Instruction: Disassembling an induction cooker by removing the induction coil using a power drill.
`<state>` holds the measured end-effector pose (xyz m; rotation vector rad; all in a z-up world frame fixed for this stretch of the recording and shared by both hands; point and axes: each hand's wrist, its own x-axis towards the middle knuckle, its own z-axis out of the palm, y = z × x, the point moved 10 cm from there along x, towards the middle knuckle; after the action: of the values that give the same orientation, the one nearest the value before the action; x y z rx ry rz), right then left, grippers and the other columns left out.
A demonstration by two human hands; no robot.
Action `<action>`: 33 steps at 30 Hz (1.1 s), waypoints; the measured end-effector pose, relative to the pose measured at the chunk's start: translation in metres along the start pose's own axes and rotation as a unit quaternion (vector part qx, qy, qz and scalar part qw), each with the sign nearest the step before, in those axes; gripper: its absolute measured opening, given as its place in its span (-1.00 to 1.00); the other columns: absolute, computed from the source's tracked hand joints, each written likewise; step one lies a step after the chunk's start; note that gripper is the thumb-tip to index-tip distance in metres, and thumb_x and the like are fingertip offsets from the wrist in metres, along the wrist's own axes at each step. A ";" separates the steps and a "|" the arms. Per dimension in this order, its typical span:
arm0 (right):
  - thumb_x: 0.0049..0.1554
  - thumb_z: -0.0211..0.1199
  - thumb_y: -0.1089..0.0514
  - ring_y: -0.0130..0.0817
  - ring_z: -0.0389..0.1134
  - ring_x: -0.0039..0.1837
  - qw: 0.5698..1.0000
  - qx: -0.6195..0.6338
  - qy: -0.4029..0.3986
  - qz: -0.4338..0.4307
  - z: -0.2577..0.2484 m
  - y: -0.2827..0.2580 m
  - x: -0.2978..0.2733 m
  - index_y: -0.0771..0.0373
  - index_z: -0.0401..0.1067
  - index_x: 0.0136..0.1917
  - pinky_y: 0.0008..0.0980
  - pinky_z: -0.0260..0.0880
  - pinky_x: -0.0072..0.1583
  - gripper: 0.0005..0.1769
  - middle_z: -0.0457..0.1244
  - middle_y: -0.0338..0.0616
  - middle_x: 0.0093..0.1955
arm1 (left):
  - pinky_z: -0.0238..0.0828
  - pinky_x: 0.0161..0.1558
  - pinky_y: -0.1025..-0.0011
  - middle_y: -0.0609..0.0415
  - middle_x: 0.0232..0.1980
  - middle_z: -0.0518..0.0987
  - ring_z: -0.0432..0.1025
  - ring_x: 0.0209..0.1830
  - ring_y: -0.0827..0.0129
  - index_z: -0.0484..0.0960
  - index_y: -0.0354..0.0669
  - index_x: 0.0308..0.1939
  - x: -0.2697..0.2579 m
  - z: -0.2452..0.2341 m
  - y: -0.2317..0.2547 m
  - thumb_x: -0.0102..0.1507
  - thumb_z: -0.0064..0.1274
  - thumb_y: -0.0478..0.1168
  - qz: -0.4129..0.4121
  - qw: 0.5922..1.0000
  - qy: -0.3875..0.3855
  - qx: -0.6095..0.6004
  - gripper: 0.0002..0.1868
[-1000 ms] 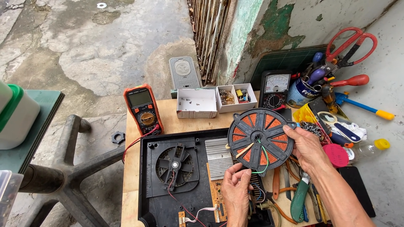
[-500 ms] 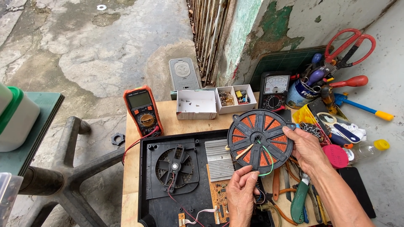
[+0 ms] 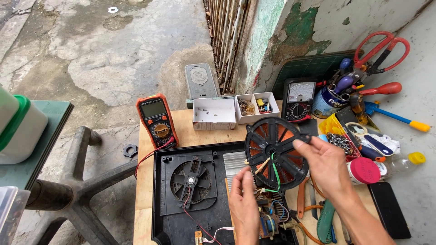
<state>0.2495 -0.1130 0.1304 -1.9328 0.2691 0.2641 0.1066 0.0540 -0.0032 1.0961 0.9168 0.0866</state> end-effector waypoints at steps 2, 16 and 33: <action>0.32 0.35 0.15 -0.30 0.58 -0.03 0.998 -0.052 -0.008 -0.042 0.014 -0.005 -0.020 0.25 0.70 0.23 -0.34 0.63 0.08 -0.73 0.61 -0.03 0.04 | 0.50 0.51 0.01 0.11 0.54 0.68 0.62 0.46 0.25 0.73 0.40 0.39 -0.003 -0.010 0.021 0.34 -0.10 0.30 -0.030 0.999 -0.008 -0.023 -0.40; 0.24 0.24 -0.07 0.07 0.34 0.12 0.741 -0.366 -0.186 -0.532 0.154 0.028 -0.155 0.35 0.33 0.47 0.06 0.43 -0.05 -0.34 0.29 0.17 0.31 | 0.54 0.04 0.30 -0.15 -0.03 0.77 0.59 -0.08 0.23 0.76 -0.30 0.02 -0.005 -0.066 0.018 0.37 0.25 -0.25 -0.099 0.942 0.038 -0.320 -0.79; 0.26 0.25 -0.40 0.13 0.45 0.42 0.904 -0.405 0.020 0.134 -0.121 0.222 0.010 -0.02 0.24 0.55 0.21 0.48 0.31 -0.25 0.38 -0.17 0.46 | 0.60 -0.05 0.20 -0.10 0.07 0.75 0.57 -0.11 0.21 0.68 -0.17 0.24 0.021 -0.124 -0.043 0.31 0.32 -0.16 -0.021 0.966 0.177 -0.189 -0.56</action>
<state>0.1975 -0.3065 -0.0236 -2.7271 0.5108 0.5870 0.0215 0.1329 -0.0673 0.7136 1.1850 0.4169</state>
